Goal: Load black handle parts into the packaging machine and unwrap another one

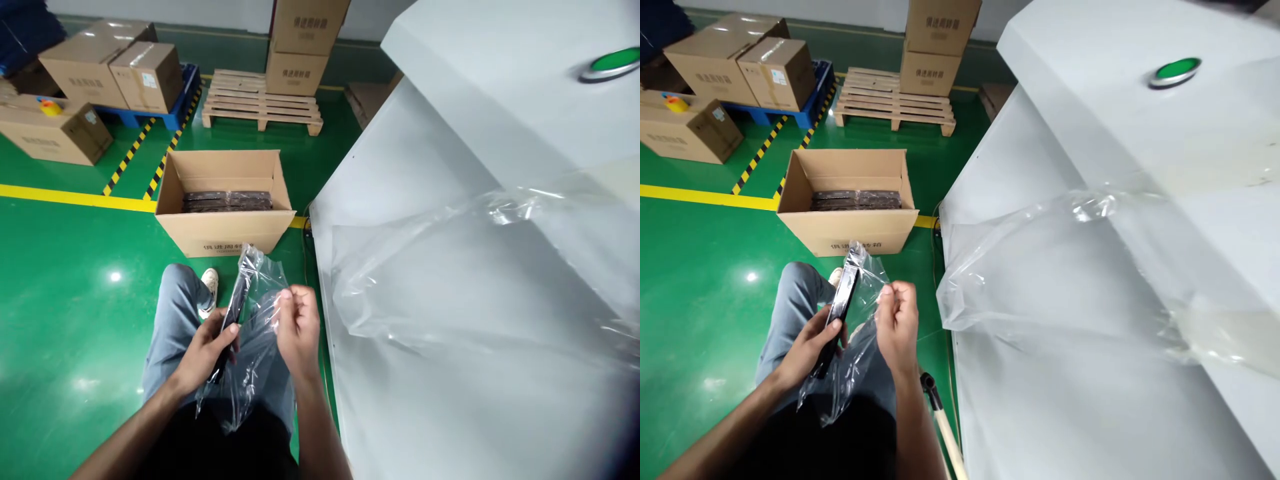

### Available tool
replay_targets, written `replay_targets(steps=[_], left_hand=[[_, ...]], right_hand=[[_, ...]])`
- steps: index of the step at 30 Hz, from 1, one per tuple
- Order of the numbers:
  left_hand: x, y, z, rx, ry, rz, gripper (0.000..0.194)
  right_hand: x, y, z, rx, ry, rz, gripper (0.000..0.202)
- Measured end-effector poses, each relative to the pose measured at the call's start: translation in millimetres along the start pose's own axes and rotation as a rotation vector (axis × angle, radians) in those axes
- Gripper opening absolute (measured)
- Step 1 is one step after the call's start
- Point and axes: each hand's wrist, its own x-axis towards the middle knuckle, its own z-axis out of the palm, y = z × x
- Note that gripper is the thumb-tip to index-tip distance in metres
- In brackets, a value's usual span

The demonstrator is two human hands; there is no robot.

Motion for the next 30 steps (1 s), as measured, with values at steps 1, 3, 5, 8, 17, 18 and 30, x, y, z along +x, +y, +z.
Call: replay_targets(steps=[1,3,5,8,17,18,30], left_hand=[[-1.9,2.0,-3.9,-0.032,-0.016,-0.037,0.053],[-6.2,6.3,-12.1,-0.138,-0.043,-0.129,0.058],[-8.8,9.6,-19.4,-0.282,-0.092,-0.191,0.063],[-6.7,10.9,-28.0,-0.414,-0.186,-0.216,0.066],[5.5,0.2,-36.8,-0.227,-0.058,-0.2,0.067],[6.6,-0.7,-35.7,-0.167,-0.026,-0.169,0.065],[5.4,4.2,-59.9,-0.159,0.062,-0.194,0.062]], right_hand=[[2.3,1.5,-2.9,0.023,0.028,0.014,0.038],[6.2,5.9,-7.6,0.089,0.05,0.064,0.04],[8.3,11.2,-9.8,0.158,0.057,0.124,0.042],[7.9,16.0,-8.8,0.212,0.069,0.16,0.043],[-1.9,-6.3,-7.7,0.116,-0.016,0.059,0.038],[-1.7,-7.8,-8.6,0.112,-0.019,0.052,0.038],[14.7,21.3,-30.6,0.169,0.089,0.156,0.047]])
